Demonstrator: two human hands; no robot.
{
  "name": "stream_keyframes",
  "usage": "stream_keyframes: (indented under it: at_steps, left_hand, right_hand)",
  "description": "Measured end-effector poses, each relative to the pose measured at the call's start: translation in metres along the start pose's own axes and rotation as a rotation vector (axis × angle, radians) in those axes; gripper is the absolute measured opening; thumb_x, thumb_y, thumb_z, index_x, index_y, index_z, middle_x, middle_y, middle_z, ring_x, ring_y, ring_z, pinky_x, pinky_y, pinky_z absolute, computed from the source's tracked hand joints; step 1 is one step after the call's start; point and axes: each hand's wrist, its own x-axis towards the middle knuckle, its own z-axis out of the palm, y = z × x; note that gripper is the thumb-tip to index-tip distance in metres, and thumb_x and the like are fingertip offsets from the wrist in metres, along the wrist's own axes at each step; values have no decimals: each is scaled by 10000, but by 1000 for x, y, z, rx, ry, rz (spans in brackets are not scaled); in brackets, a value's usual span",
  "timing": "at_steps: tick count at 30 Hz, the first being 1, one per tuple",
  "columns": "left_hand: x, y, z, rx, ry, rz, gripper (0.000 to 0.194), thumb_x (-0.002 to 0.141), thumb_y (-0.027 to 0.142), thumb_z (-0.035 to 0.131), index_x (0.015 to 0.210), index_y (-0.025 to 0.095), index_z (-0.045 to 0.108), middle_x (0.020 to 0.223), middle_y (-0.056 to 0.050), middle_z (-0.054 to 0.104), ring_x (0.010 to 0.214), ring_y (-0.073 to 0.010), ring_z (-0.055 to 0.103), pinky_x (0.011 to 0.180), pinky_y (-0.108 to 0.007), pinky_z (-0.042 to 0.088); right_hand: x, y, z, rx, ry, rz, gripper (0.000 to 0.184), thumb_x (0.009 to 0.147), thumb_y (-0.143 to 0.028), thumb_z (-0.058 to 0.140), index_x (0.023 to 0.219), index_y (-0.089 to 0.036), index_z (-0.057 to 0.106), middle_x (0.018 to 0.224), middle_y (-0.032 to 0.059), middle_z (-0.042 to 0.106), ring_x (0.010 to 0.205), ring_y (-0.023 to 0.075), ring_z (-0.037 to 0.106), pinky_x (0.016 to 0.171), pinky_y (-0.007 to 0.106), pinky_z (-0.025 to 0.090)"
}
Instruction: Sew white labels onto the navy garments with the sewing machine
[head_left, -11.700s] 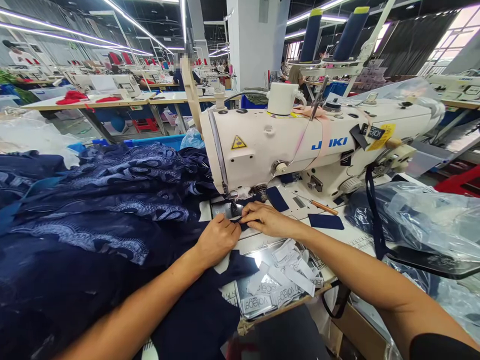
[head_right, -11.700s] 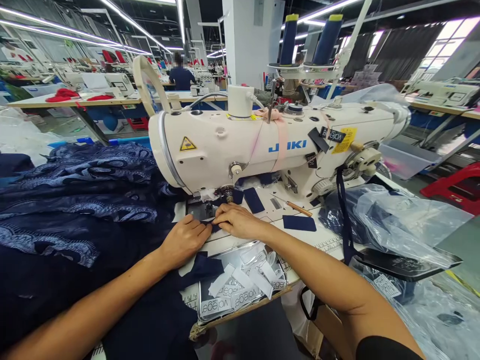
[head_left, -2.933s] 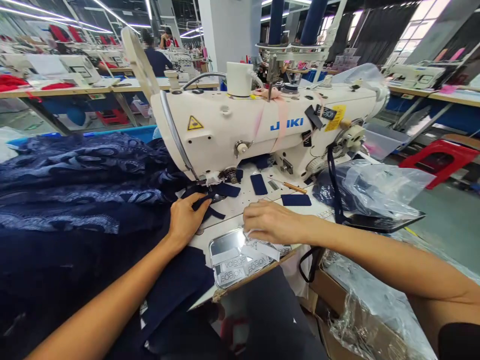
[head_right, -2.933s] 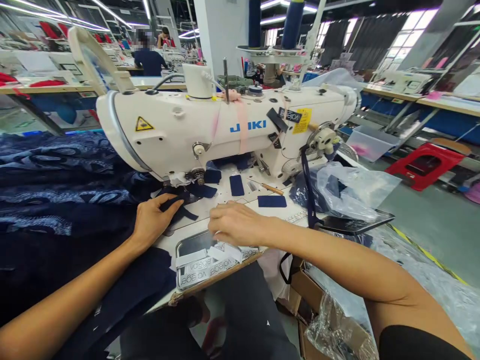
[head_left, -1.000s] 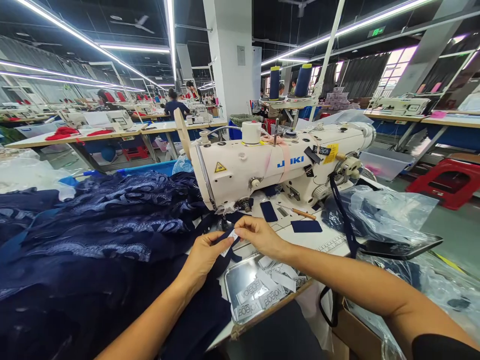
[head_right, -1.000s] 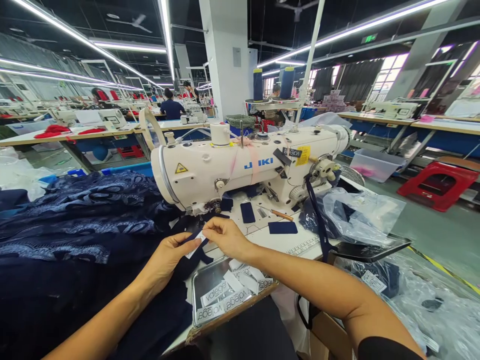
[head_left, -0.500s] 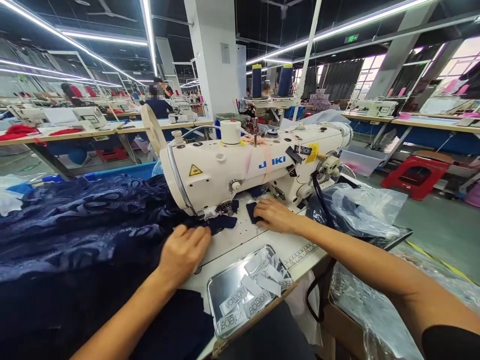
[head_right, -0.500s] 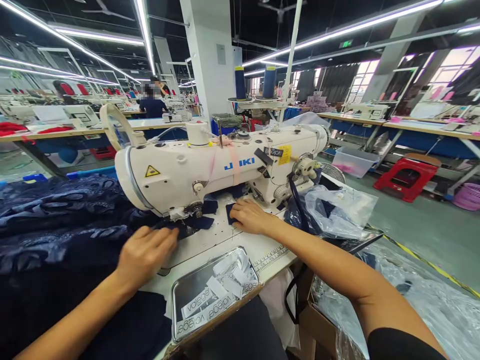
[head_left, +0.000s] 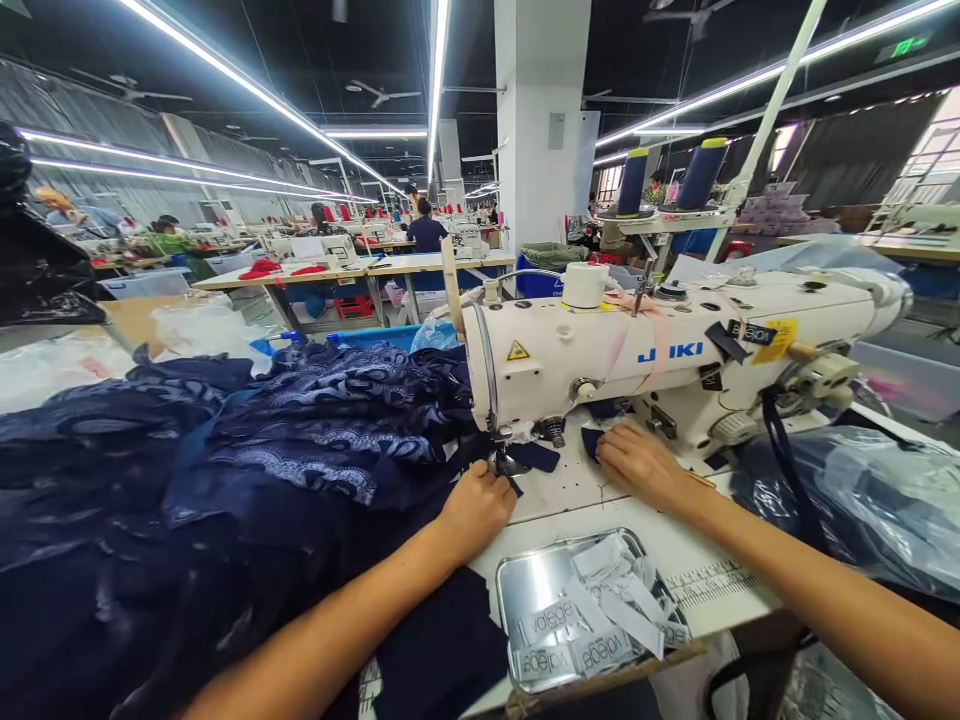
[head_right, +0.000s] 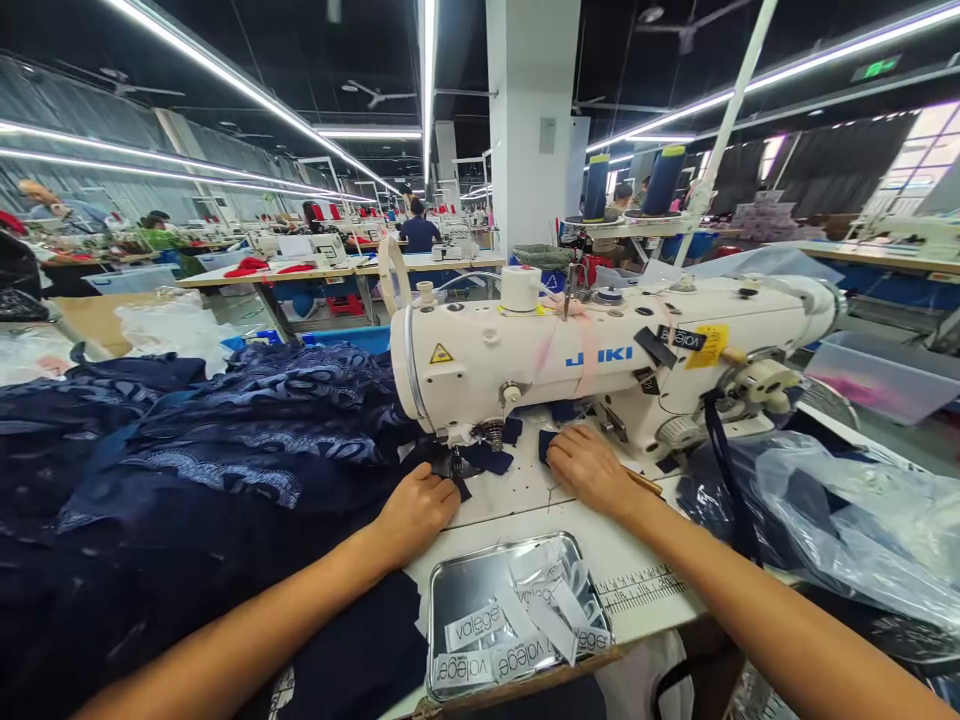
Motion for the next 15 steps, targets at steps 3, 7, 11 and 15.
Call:
stream_keyframes:
  at_steps: [3, 7, 11, 15]
  left_hand:
    - [-9, -3, -4, 34, 5, 15, 203, 728, 19, 432, 584, 131, 522, 569, -31, 567, 481, -139, 497, 541, -301, 302]
    - [-11, -4, -4, 39, 41, 30, 230, 739, 7, 400, 591, 123, 531, 548, -39, 555, 476, -148, 495, 539, -307, 298]
    - [-10, -4, -3, 33, 114, 24, 256, 770, -1, 369, 616, 109, 542, 534, -36, 543, 471, -146, 491, 532, -302, 294]
    - [-13, -5, -4, 32, 195, 12, 260, 814, 20, 348, 687, 94, 563, 543, -26, 538, 468, -134, 476, 528, -296, 291]
  right_hand:
    - [13, -22, -10, -49, 131, 124, 251, 841, -117, 389, 662, -147, 562, 732, 83, 562, 729, 180, 450, 743, 324, 347]
    - [40, -66, -11, 1, -72, 58, 229, 825, -104, 406, 669, -142, 570, 747, 77, 551, 732, 185, 455, 721, 327, 345]
    - [62, -90, 7, 155, -296, 165, 153, 815, -136, 443, 774, -114, 590, 830, 87, 548, 775, 188, 486, 699, 318, 359]
    - [70, -87, 17, 277, -374, 257, 151, 825, -153, 444, 813, -105, 586, 893, 90, 554, 808, 185, 509, 684, 304, 362]
